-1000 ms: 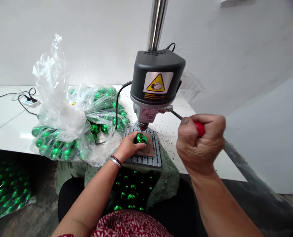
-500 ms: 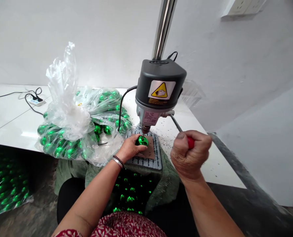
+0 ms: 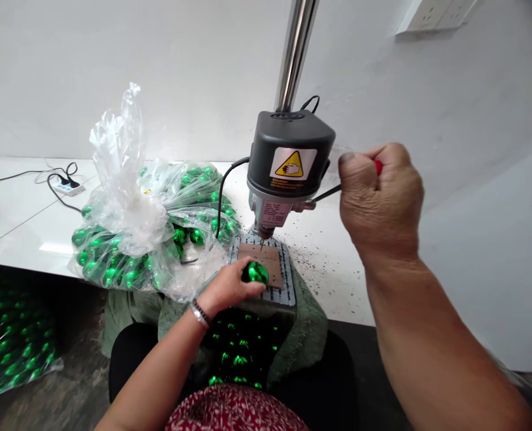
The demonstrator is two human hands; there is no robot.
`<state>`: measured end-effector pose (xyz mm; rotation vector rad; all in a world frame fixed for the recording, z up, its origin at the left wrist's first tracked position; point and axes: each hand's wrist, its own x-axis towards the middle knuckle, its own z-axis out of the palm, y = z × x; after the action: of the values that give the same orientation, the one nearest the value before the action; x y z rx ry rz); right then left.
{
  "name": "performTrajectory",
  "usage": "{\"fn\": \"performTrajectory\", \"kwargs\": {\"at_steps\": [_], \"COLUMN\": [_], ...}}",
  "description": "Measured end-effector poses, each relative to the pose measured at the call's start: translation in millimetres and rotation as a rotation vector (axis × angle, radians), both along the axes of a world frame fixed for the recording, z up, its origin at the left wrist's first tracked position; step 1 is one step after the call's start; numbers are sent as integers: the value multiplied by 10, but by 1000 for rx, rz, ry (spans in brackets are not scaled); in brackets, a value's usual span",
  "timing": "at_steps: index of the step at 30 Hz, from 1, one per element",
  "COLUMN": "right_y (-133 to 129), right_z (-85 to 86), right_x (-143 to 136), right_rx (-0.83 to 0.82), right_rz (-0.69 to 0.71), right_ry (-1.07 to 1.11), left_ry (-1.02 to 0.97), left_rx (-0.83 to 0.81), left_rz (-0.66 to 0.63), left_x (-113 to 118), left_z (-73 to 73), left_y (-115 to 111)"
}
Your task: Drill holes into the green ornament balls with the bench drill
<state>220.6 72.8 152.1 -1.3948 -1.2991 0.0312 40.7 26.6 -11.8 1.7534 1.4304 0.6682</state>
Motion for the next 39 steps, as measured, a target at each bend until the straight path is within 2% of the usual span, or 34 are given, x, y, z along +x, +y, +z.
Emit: {"fn": "performTrajectory", "kwargs": {"at_steps": [1,3,4,6,9,10,12,14,17,20,23,26,29,31,34,39], "right_y": [-1,-5,-4,7,33,41,51,57,56,45,29,18,19,23,27,29], "right_z": [-1,-32,-52,-86,-115,-121,-130,-136,-136,-129,-125,-128,-135,-140,-144,-130], "right_x": [-6,-14,-17,-20,-22,-20,-15,-7,1,-4,-14,-19,-23,-27,-32,-23], "right_rx": [10,40,52,69,95,104,119,127,130,129,125,124,129,143,145,144], "right_rz": [0,-15,-28,-48,-58,-59,-60,-60,-47,-41,-45,-36,-23,-14,-4,30], "right_ry": [1,-9,-16,-24,-17,-14,-11,-14,-27,-29,-21,-25,-20,-13,-7,17], "left_ry": [22,54,55,41,128,213,420,545,574,579,571,453,164,-51,-262,-509], "left_rx": [-32,-85,-104,-103,18,70,70,-1,-36,-54,-21,85,102,57,-13,-125], "left_rz": [-83,-158,-157,-72,246,370,517,564,518,469,491,566,606,549,404,237], "left_x": [-76,-231,-306,-450,-666,-736,-856,-929,-940,-892,-870,-903,-937,-921,-816,-508], "left_z": [50,144,183,233,220,196,129,53,-51,-127,-158,-122,-17,69,159,127], "left_y": [-91,-240,-282,-277,-40,83,350,593,835,918,867,679,381,178,-33,-105]}}
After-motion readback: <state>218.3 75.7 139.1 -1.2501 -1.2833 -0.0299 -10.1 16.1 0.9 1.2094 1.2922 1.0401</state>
